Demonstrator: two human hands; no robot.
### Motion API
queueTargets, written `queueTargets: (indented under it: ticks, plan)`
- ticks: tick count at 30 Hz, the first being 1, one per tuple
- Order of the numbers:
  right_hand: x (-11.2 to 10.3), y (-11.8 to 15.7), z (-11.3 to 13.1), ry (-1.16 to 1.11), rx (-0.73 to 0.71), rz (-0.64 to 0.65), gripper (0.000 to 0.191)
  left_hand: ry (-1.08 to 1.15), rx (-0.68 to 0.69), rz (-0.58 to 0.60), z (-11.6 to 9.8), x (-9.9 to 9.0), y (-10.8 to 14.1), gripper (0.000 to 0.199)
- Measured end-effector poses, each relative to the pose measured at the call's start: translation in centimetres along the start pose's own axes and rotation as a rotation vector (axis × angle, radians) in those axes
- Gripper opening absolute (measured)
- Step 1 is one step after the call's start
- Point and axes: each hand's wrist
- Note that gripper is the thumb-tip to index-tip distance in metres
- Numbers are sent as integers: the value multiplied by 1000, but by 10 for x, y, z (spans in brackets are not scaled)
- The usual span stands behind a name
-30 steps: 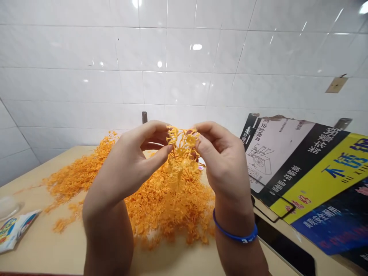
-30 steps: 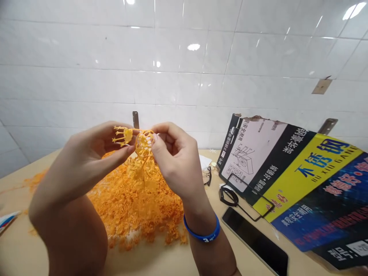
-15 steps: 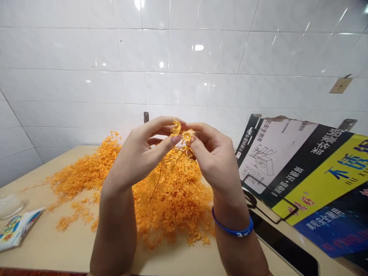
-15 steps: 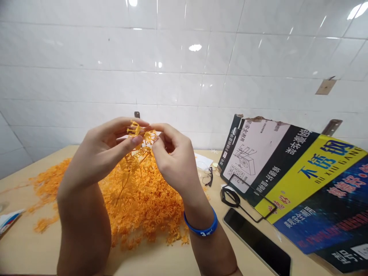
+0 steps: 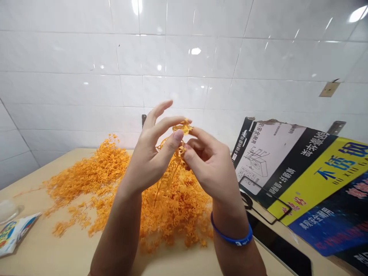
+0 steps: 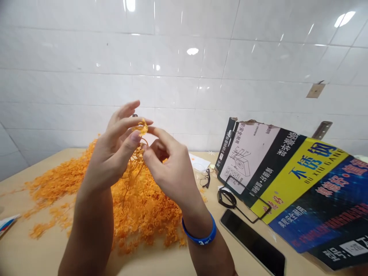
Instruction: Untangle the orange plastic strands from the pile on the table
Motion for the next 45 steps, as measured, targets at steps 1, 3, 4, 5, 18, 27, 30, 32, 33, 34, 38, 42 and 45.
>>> queueTargets:
  ticks: [1, 3, 4, 5, 18, 27, 30, 32, 33, 34, 38, 42, 45]
  plan:
    - [-1, 0, 0, -15, -5, 22, 19, 24, 3, 19, -1, 0, 0, 21]
    - [-2, -1, -3, -73, -23, 73, 15, 91, -6, 52, -3, 2, 0, 22]
    - [-2, -2, -5, -107, -35, 92, 14, 130, -15, 63, -4, 2, 1, 22]
    - [-2, -4, -7, -137, -45, 109, 13, 170, -24, 73, -5, 3, 1, 23]
    - [-1, -4, -6, -22, -95, 227, 27, 440, -202, -79, -17, 16, 4, 29]
    - [-2, 1, 4, -60, -222, 492, 40, 735, -477, -360, 10, 2, -9, 36]
    - [-4, -1, 3, -103, -168, 340, 38, 534, -319, -515, 19, -13, -11, 30]
    - [-5, -5, -2, -124, -113, 196, 36, 371, -236, -514, 18, -20, -8, 18]
    - [-5, -7, -5, -130, -89, 142, 35, 312, -220, -476, 15, -22, -5, 13]
    - [-5, -9, -8, -133, -72, 94, 35, 270, -216, -425, 12, -22, -2, 11]
    - [-3, -12, -15, -165, -3, -59, 28, 167, -201, -250, -2, -15, 5, 19]
    - [0, -10, -13, -213, 22, -95, 15, 87, -188, -80, -14, -3, 3, 26]
    - [0, -10, -12, -261, -19, -83, 13, 39, -181, 7, -18, 2, 0, 26]
Point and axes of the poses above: each hand's wrist, its own y-axis away from the middle knuckle, its own x-axis out of the palm, z = x × y, and after that the axes turned 2 degrees about y, right-handed
